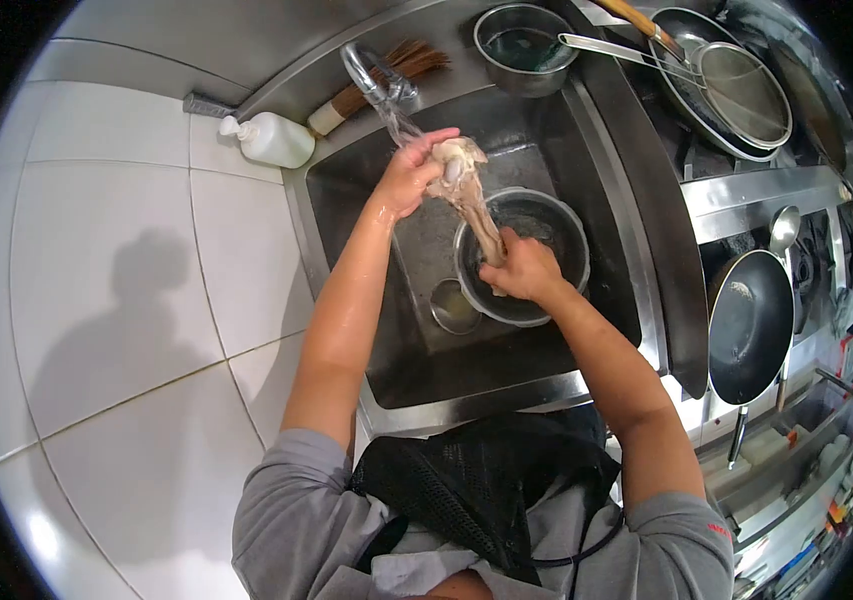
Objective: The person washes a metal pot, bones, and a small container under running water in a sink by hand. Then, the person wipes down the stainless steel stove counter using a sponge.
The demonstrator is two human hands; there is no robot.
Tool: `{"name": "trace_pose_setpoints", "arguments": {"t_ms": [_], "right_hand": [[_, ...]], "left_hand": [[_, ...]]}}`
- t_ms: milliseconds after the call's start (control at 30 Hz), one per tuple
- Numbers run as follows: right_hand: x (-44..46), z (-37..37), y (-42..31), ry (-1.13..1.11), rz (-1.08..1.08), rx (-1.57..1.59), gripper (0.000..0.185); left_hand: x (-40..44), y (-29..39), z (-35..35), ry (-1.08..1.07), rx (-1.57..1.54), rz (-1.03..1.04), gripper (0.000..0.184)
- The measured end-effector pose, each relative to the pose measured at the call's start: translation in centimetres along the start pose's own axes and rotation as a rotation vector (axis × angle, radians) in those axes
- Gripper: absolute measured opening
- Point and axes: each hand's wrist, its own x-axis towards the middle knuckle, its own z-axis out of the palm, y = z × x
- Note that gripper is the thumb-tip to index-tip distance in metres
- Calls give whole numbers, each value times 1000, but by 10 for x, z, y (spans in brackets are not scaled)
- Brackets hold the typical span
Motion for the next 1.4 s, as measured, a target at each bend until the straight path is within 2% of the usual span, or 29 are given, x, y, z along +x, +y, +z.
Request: {"name": "trace_pose_setpoints", "arguments": {"t_ms": [67,133,167,233,267,333,367,433,467,533,567,633,700,733,800,833,867,933,1000,1067,1100,1133,1200,1233,1267,1333,1367,1400], "right_hand": [[1,4,-1,20,-11,-26,57],[3,5,-2,49,-17,-51,57],[2,4,-4,53,-33,-66,57],[2,5,-8,59,-48,-84,57],[4,7,-9,82,-55,-118,56],[4,10,-12,105,-61,-151,56],[4,12,-16,152,-52,-220,56],[3,11,-20,203,-43,-288,55],[2,11,-22,227,-40,-312,53],[-2,7,-23,252,-34,-338,51],[-5,2,-26,254,-38,-299,50],[-8,-1,-25,254,-43,-261,50],[-5,-4,-14,222,-181,6,51],[0,-3,-5,224,-179,7,51],[13,-4,5,10,-166,636,50],[16,-3,10,-124,-94,939,41],[16,-6,6,-123,-94,939,41],[18,-9,-5,-390,-127,1035,31],[32,-3,-9,-391,-104,1038,36],[43,3,-14,-91,-204,560,38],[43,2,-21,108,-224,305,45],[44,0,-28,107,-231,307,45],[51,-2,-39,155,-28,-112,52],[54,1,-37,116,-41,-87,56],[51,4,-37,107,-44,-88,56],[48,3,-39,51,-244,108,54],[53,5,-36,46,-248,102,54],[60,8,-31,-36,-283,368,56]], "left_hand": [[-2,-3,-3,22,41,12,35],[5,-13,-5,141,389,167,33],[6,-16,-3,140,389,166,33],[10,-21,2,367,476,176,25],[11,-17,7,366,474,181,25],[9,-11,16,611,215,39,26],[8,-14,19,611,215,39,26],[10,-17,23,594,-385,-101,32],[7,-16,23,591,-384,-102,32],[2,-11,20,422,-335,-205,37],[7,-15,15,363,-411,-144,38],[12,-27,11,391,-501,-107,37],[14,-24,10,417,-589,-62,36],[12,-24,10,345,-640,-33,40],[12,-26,10,269,-692,-8,45],[11,-27,10,228,-753,22,50],[10,-27,10,188,-815,54,55],[12,-28,14,231,-853,50,58],[16,-36,13,276,-888,45,61],[16,-45,10,-62,-1128,21,65],[10,-24,33,365,-877,-112,64],[8,-21,41,367,-873,-107,64],[7,-13,47,416,-772,-128,59],[3,-10,46,440,-869,-148,51],[1,-17,37,449,-871,-147,51],[8,-35,15,456,-808,-209,49],[7,-30,17,544,-873,-261,46],[5,-30,16,549,-877,-257,46]]}}
